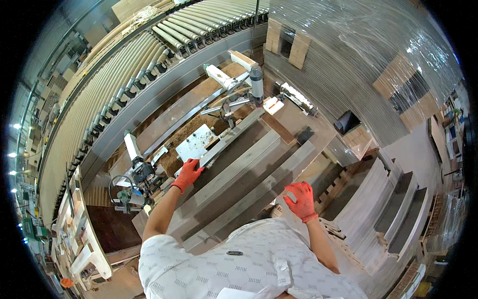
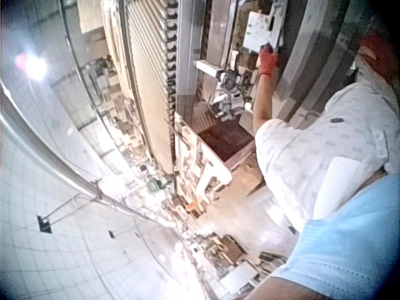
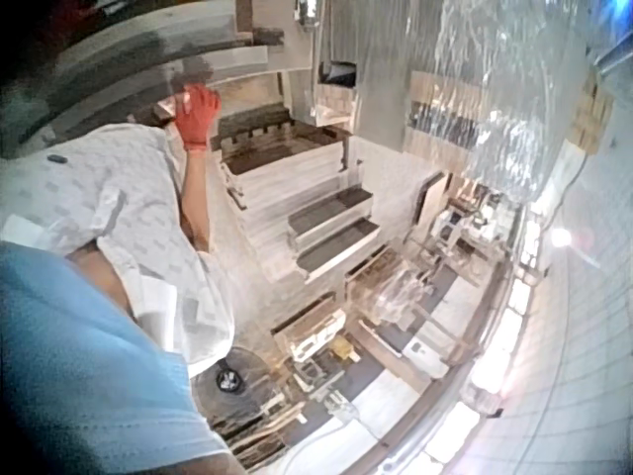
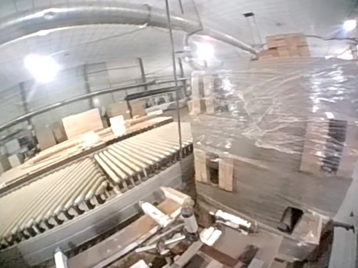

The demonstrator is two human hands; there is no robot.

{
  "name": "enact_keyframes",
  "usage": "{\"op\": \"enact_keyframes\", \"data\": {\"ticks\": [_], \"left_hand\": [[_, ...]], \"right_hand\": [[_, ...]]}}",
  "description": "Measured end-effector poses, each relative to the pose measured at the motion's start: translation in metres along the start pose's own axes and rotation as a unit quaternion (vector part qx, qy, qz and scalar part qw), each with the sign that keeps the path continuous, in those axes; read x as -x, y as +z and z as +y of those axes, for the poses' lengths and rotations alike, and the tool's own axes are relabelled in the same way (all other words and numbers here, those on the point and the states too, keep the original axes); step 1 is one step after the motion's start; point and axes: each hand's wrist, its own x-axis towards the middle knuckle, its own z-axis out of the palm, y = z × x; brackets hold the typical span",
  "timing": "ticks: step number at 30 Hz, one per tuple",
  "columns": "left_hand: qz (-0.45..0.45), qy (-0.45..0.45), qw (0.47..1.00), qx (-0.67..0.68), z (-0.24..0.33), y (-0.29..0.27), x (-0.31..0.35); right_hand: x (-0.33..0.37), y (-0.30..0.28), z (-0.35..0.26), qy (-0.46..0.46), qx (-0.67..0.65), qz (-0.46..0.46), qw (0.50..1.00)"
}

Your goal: The person places several wood planks into a woodworking machine, one after another, by hand while wearing gloves.

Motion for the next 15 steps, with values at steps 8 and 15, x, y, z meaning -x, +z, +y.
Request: {"op": "enact_keyframes", "data": {"ticks": [8, 15], "left_hand": [[0.109, -0.001, 0.956, -0.273, 0.017, 0.008, -0.002], [0.13, 0.053, 0.96, -0.241, 0.014, 0.023, -0.029]], "right_hand": [[0.024, -0.014, 0.027, 0.035, 0.025, -0.006, 0.999], [0.024, -0.027, 0.044, 0.049, 0.024, 0.02, 0.998]]}}
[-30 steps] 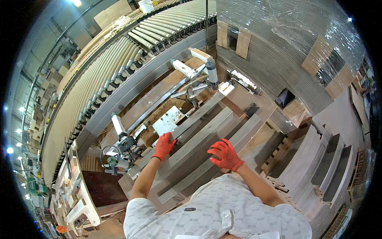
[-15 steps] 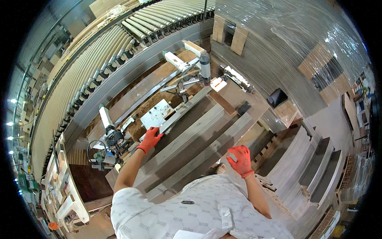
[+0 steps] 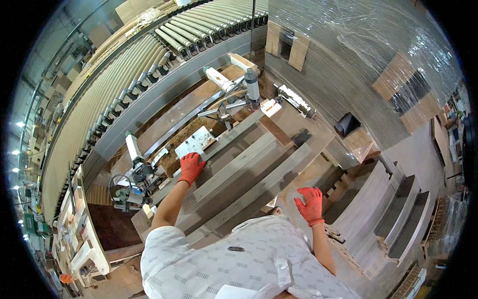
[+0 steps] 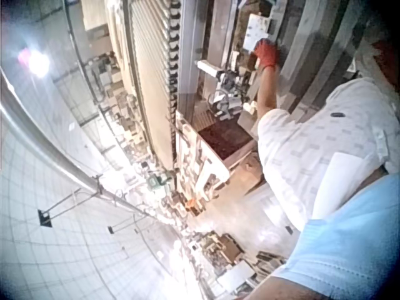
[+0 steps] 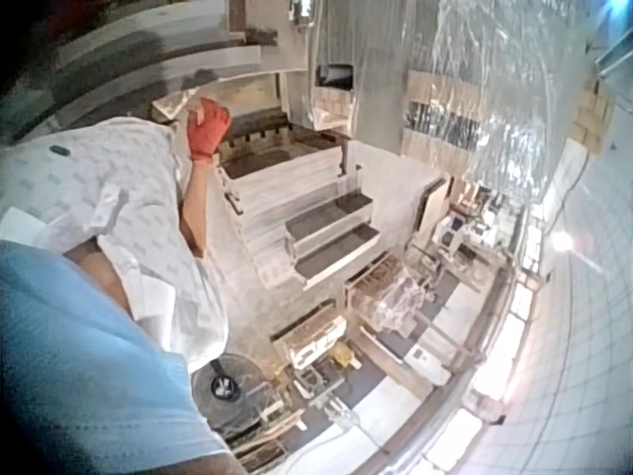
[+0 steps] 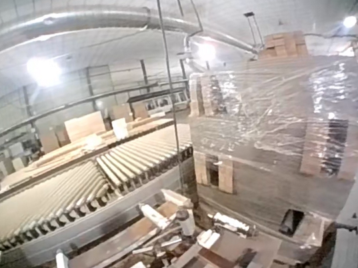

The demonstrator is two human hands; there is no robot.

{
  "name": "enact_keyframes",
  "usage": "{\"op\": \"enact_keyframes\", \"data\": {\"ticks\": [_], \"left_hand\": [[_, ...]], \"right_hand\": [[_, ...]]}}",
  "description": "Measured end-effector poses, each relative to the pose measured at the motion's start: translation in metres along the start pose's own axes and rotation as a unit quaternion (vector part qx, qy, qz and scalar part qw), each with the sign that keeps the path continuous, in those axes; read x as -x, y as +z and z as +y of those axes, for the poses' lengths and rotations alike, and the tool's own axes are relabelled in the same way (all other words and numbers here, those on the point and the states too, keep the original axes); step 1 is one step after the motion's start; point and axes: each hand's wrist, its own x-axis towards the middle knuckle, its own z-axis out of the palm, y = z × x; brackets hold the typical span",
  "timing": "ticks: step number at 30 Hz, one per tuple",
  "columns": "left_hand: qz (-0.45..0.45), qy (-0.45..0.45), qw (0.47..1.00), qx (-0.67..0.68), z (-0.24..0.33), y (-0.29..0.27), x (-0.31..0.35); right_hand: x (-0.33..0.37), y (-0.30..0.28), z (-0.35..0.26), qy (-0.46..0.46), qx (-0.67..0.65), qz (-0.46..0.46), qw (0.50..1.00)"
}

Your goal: The person places several wood planks into a woodworking machine, one after another, by hand while wearing gloves.

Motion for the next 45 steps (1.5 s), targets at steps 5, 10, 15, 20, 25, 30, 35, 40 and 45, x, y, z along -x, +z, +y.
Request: {"op": "enact_keyframes", "data": {"ticks": [5, 10, 15, 20, 25, 30, 35, 40, 45], "left_hand": [[-0.016, -0.001, 1.0, -0.006, 0.026, 0.008, -0.014], [-0.101, -0.144, 0.984, 0.011, 0.013, 0.029, -0.005], [-0.153, -0.175, 0.972, -0.03, 0.041, 0.022, -0.024], [-0.225, -0.202, 0.952, -0.05, 0.042, 0.008, -0.03], [-0.259, -0.215, 0.941, -0.038, 0.047, 0.007, -0.035], [-0.267, -0.23, 0.934, -0.05, 0.033, 0.011, -0.03], [-0.286, -0.222, 0.932, -0.022, 0.043, 0.0, -0.04], [-0.295, -0.229, 0.927, -0.015, 0.044, -0.005, -0.038], [-0.278, -0.24, 0.93, -0.007, 0.027, 0.0, -0.033]], "right_hand": [[-0.016, 0.013, 0.002, -0.055, -0.021, -0.024, 0.998], [-0.064, 0.047, -0.029, -0.205, -0.076, -0.101, 0.971], [-0.088, 0.078, -0.046, -0.354, -0.027, -0.173, 0.919], [-0.097, 0.099, -0.067, -0.378, 0.089, -0.295, 0.873], [-0.118, 0.091, -0.071, -0.365, -0.035, -0.222, 0.904], [-0.156, 0.073, -0.121, -0.415, -0.134, -0.183, 0.881], [-0.198, 0.075, -0.171, -0.421, -0.153, -0.206, 0.87], [-0.246, 0.127, -0.199, -0.339, -0.037, -0.427, 0.837], [-0.263, 0.194, -0.219, -0.278, 0.014, -0.648, 0.709]]}}
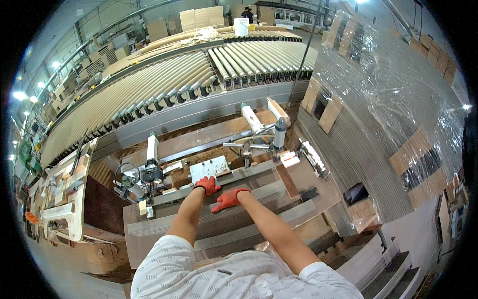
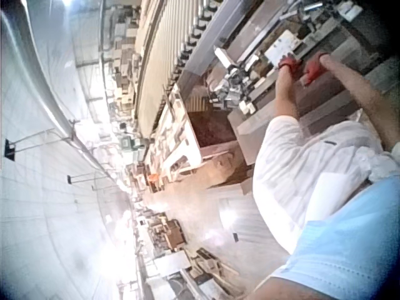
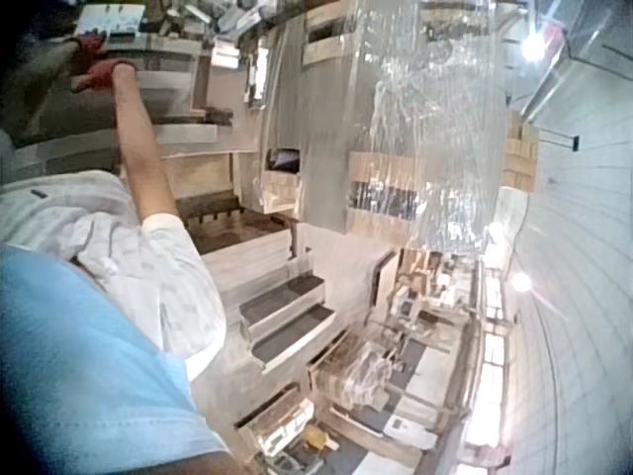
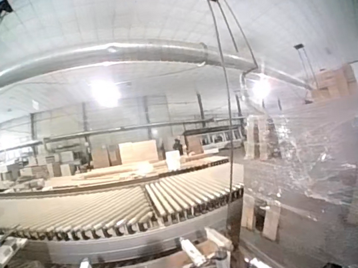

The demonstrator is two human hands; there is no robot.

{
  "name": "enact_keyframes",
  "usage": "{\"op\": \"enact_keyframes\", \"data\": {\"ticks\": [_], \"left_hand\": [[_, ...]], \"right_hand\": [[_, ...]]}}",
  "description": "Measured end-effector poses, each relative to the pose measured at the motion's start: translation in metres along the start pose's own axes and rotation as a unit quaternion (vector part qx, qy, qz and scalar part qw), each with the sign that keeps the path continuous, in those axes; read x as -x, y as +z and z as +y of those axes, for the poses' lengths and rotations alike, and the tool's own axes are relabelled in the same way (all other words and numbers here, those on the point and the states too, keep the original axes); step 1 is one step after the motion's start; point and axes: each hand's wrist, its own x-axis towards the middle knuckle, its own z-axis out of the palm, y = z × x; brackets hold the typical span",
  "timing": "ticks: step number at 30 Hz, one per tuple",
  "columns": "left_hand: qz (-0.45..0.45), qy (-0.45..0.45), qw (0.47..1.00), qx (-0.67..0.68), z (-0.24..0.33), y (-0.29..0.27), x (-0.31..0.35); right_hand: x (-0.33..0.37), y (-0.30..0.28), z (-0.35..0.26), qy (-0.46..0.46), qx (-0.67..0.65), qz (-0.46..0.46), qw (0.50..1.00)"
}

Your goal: The person places several wood planks into a woodworking machine, one after another, by hand while wearing gloves.

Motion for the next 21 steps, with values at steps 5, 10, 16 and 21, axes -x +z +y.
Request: {"op": "enact_keyframes", "data": {"ticks": [5, 10, 16, 21], "left_hand": [[0.001, 0.012, 1.0, 0.017, 0.023, -0.012, -0.004], [0.004, 0.017, 0.999, 0.039, -0.002, -0.003, 0.0], [0.033, 0.046, 0.997, 0.042, 0.018, -0.011, -0.011], [0.027, 0.016, 0.998, 0.048, -0.021, 0.0, -0.015]], "right_hand": [[-0.041, -0.007, 0.022, 0.109, -0.045, -0.067, 0.991], [-0.034, -0.024, -0.006, 0.143, -0.103, -0.101, 0.979], [-0.05, 0.005, 0.04, 0.193, -0.29, -0.077, 0.934], [-0.029, -0.006, -0.016, 0.137, -0.089, -0.082, 0.983]]}}
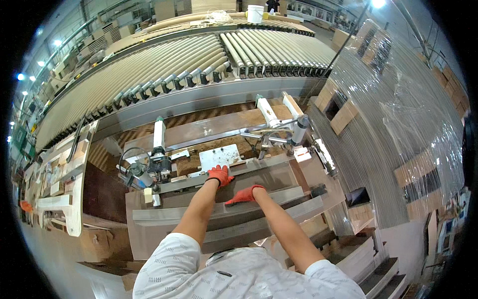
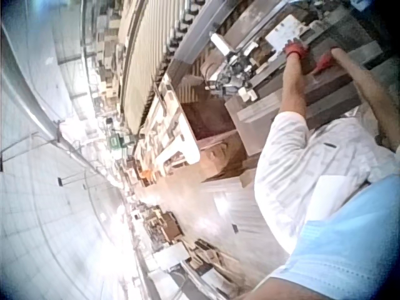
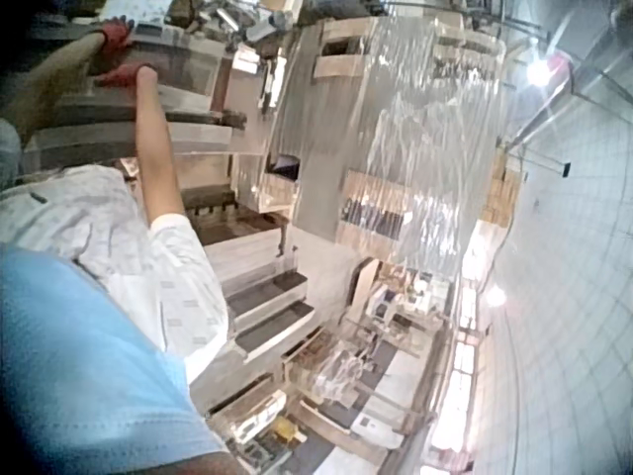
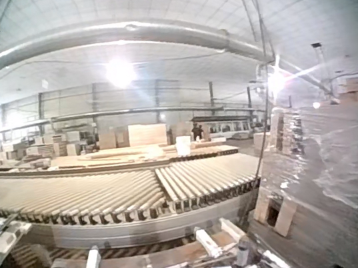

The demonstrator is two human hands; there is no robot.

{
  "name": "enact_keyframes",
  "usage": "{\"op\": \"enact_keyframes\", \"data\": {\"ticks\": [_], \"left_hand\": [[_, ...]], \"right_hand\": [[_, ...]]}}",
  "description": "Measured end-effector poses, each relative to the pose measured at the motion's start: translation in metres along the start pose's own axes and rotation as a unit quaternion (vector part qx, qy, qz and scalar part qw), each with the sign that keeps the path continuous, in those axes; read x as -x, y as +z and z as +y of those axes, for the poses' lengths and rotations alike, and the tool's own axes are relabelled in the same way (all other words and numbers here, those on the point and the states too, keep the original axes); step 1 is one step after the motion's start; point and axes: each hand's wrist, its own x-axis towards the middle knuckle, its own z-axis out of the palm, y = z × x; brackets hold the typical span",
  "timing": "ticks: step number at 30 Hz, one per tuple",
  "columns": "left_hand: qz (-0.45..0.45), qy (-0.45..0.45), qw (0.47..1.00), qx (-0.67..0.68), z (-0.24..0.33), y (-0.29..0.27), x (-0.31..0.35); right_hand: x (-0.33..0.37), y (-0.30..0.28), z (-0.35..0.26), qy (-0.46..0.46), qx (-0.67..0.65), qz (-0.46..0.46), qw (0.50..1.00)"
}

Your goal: The person places several wood planks into a woodworking machine, one after another, by hand while wearing gloves.

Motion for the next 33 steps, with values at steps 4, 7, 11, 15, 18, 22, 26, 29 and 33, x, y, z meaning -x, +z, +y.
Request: {"op": "enact_keyframes", "data": {"ticks": [4, 7, 11, 15, 18, 22, 26, 29, 33], "left_hand": [[-0.001, 0.027, 1.0, -0.004, 0.018, -0.009, -0.009], [0.001, 0.027, 1.0, -0.001, 0.017, -0.011, -0.014], [-0.005, 0.037, 0.999, -0.022, 0.025, -0.011, -0.01], [0.005, 0.027, 0.999, -0.034, 0.008, -0.002, 0.003], [0.02, 0.008, 0.999, -0.031, 0.012, -0.001, 0.004], [0.039, 0.029, 0.999, -0.006, 0.02, 0.011, 0.014], [0.041, 0.033, 0.999, -0.006, 0.025, 0.008, 0.02], [0.052, 0.046, 0.998, 0.005, 0.022, 0.007, 0.022], [0.094, 0.11, 0.988, 0.048, 0.0, 0.02, 0.03]], "right_hand": [[-0.01, -0.003, 0.023, 0.012, 0.012, 0.003, 1.0], [-0.018, -0.006, 0.027, 0.013, 0.026, 0.029, 0.999], [-0.008, -0.006, 0.024, -0.029, 0.085, 0.028, 0.996], [0.047, 0.019, -0.01, -0.118, 0.242, 0.178, 0.947], [0.077, 0.053, -0.009, -0.094, 0.316, 0.245, 0.912], [0.06, 0.069, 0.031, -0.112, 0.267, 0.318, 0.903], [0.069, 0.067, 0.023, -0.057, 0.287, 0.271, 0.917], [0.071, 0.078, 0.029, -0.155, 0.286, 0.385, 0.864], [0.102, 0.106, 0.002, -0.258, 0.279, 0.573, 0.726]]}}
